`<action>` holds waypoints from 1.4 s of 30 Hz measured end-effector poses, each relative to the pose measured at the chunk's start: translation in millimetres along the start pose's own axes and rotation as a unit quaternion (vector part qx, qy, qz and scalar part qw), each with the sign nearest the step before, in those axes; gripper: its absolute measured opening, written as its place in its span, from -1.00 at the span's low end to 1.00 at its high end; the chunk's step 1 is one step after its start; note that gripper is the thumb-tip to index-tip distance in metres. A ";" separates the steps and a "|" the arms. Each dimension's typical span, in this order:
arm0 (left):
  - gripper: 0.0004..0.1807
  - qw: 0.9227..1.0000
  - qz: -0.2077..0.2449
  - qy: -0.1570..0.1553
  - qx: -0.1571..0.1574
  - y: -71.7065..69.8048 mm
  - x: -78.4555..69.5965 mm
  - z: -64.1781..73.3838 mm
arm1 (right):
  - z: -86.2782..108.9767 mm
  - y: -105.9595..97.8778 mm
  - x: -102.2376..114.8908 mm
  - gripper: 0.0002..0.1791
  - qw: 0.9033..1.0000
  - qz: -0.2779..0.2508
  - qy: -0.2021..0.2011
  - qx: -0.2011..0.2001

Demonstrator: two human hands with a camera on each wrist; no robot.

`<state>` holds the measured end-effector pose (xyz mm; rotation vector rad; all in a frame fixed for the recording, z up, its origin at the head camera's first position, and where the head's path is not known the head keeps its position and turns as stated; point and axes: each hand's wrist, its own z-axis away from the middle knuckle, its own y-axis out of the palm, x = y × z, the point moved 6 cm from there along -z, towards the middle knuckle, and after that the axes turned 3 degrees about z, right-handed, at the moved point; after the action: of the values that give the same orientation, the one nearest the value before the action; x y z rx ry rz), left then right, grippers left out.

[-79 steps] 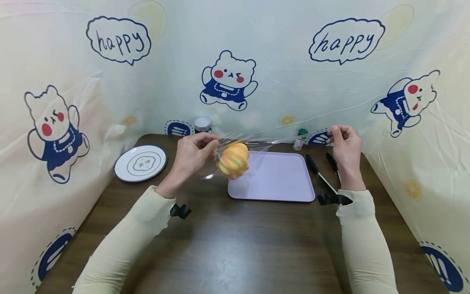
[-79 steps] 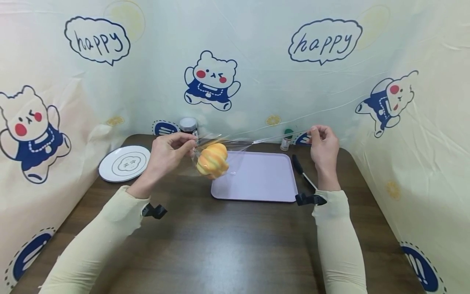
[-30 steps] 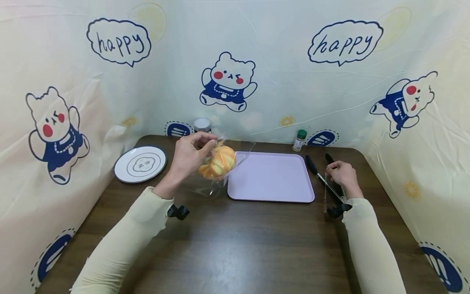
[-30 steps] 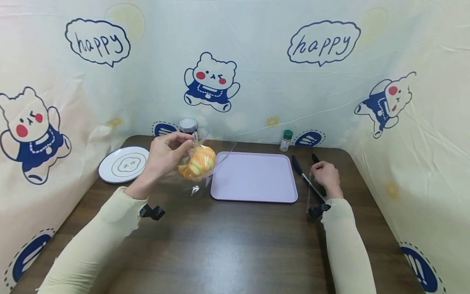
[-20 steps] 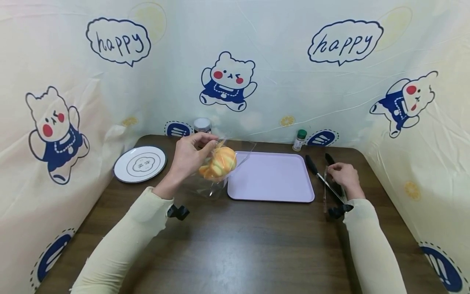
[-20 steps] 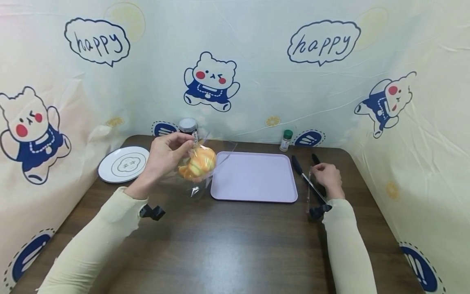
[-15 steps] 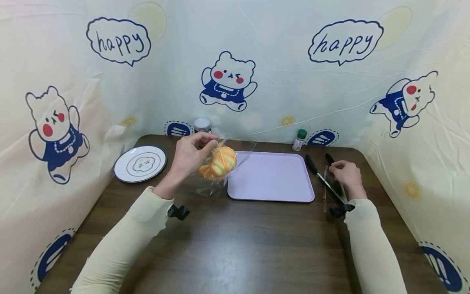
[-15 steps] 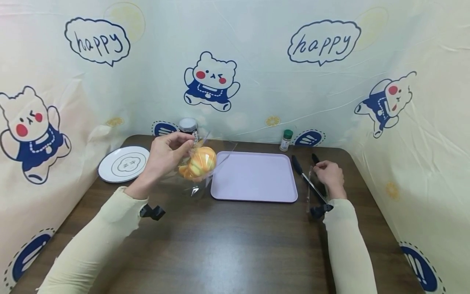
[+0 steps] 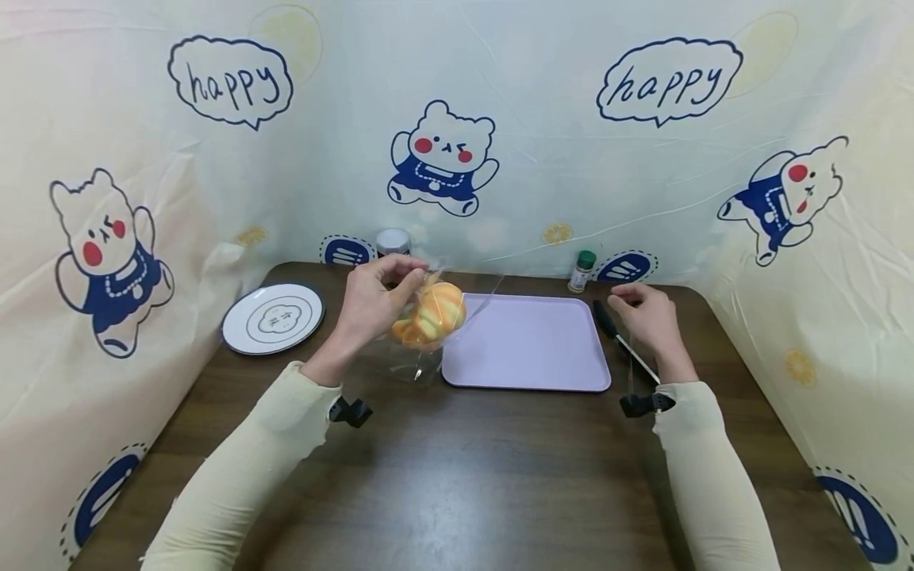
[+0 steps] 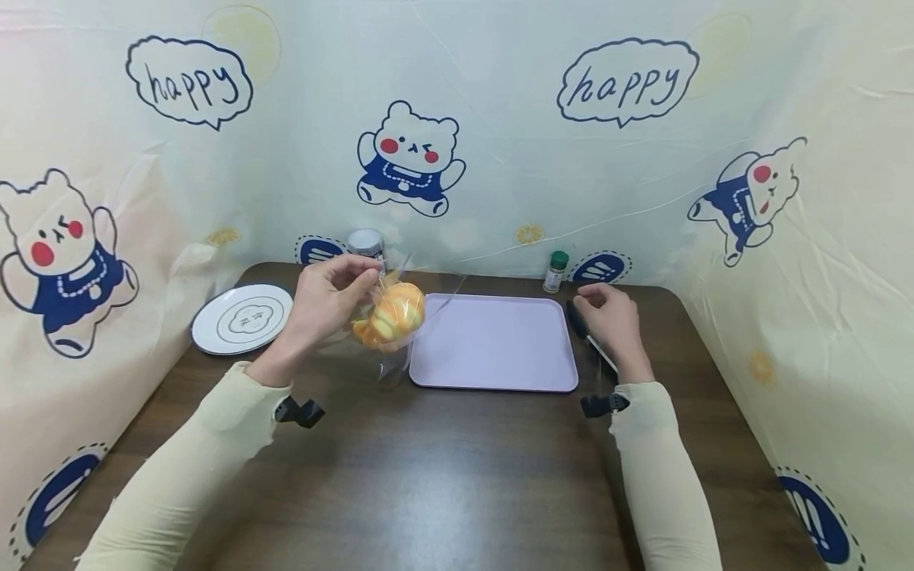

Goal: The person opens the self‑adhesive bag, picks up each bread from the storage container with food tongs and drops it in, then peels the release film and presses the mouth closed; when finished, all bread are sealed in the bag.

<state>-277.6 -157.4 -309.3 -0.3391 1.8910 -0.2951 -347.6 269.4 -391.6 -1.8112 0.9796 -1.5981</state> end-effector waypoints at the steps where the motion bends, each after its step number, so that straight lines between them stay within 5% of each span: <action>1: -0.73 1.000 0.002 -0.001 0.001 0.6 -0.3 -0.1 | 1.2 3.4 7.5 -0.57 1.000 -0.008 -0.009 0.008; 8: -0.74 1.000 0.021 0.000 0.001 3.5 -1.9 -0.6 | 8.1 33.1 57.2 -0.64 0.991 -0.074 -0.082 0.079; 15: -0.74 0.999 0.033 0.021 0.016 7.9 -3.4 -1.3 | 16.0 63.1 90.4 -0.55 0.966 -0.155 -0.110 0.173; 23: -0.74 0.999 0.035 0.036 0.017 11.0 -4.9 -3.2 | 22.6 81.0 124.4 -0.51 0.947 -0.209 -0.117 0.211; 28: -0.74 0.998 0.040 0.035 0.024 12.9 -5.2 -3.3 | 25.4 84.5 136.0 -0.61 0.938 -0.244 -0.137 0.206; 42: -0.71 0.998 0.019 0.041 0.031 6.5 -2.1 -0.6 | 21.9 58.9 142.8 -0.74 0.946 -0.233 -0.177 0.137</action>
<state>-278.1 -150.6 -309.6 -0.2522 1.9632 -0.3454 -330.8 118.6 -355.5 -2.1226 0.1592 -1.4903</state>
